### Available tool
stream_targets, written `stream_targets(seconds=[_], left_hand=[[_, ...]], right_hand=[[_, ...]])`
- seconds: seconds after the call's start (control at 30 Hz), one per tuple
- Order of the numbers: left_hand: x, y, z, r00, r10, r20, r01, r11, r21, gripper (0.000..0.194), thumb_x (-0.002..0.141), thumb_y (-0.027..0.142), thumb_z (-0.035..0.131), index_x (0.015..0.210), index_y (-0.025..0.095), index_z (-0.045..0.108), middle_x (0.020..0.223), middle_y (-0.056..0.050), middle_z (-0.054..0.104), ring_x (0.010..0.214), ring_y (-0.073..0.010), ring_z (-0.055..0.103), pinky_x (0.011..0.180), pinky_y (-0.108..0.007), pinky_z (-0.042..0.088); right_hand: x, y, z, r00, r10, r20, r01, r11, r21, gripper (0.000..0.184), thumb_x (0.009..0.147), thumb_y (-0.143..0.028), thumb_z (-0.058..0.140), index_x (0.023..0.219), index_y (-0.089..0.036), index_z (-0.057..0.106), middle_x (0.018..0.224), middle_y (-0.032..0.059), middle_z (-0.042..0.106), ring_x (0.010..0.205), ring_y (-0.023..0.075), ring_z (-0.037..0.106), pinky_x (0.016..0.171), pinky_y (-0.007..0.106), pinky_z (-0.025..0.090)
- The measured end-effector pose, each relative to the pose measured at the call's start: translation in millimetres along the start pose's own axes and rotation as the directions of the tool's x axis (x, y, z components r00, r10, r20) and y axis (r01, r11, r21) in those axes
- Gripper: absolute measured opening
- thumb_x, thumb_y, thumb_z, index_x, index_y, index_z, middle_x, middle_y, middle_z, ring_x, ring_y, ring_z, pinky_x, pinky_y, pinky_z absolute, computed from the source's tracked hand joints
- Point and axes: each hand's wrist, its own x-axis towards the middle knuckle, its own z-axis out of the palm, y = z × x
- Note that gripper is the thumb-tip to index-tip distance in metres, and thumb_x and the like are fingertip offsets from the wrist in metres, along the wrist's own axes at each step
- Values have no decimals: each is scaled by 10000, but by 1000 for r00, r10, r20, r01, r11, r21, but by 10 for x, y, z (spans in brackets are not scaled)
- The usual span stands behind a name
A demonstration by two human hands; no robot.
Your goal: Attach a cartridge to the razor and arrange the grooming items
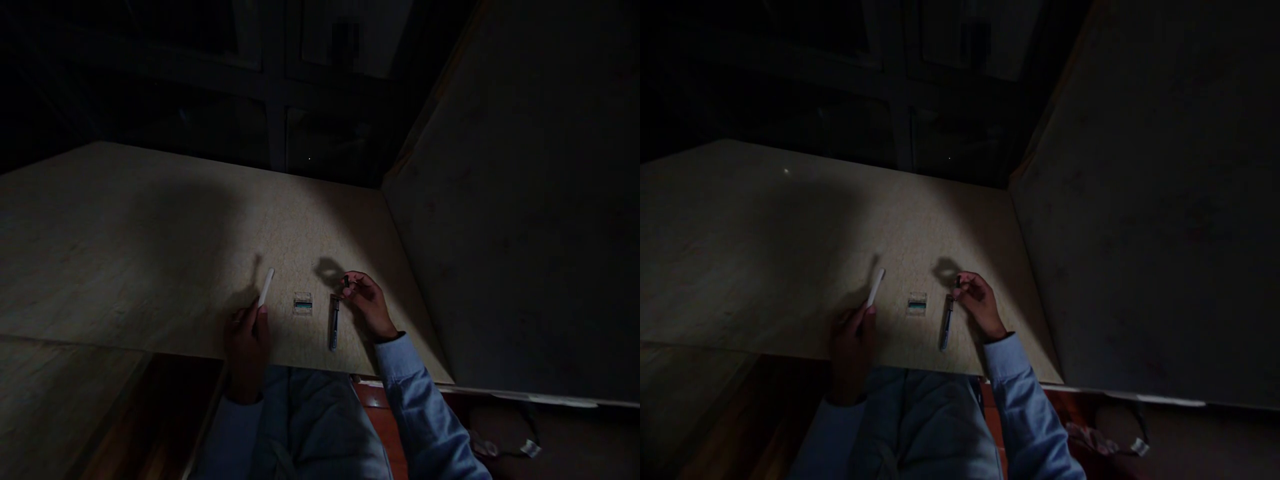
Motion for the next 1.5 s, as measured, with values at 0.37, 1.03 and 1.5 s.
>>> stream_targets(seconds=[0.37, 1.03, 1.5], left_hand=[[62, -116, 76, 995, 81, 65, -90, 984, 155, 406, 978, 351, 434, 1004, 135, 777, 815, -137, 701, 765, -273, 614, 734, -376, 428], [248, -127, 25, 981, 8, 194, -67, 951, 303, 390, 973, 291, 425, 991, 153, 789, 944, -145, 731, 762, -262, 652, 669, -353, 470], [11, 184, -65, 971, 225, -75, -232, 967, -104, 274, 949, 330, 538, 935, 153, 748, 922, -101, 712, 831, -230, 681, 788, -353, 542]], right_hand=[[-357, -27, 7, 981, 6, -196, 12, 996, 88, 371, 714, -337, 876, 1048, -259, 733, 959, 15, 680, 777, 151, 606, 726, 297, 551], [-1248, -226, -432, 919, 18, -394, -70, 991, -117, 474, 733, -395, 851, 1156, -229, 717, 1061, 80, 757, 951, 243, 710, 810, 358, 596], [-1337, -281, -785, 905, -27, -426, -45, 986, -158, 476, 716, -377, 825, 1114, -219, 617, 1022, 103, 779, 881, 250, 755, 780, 390, 628]])
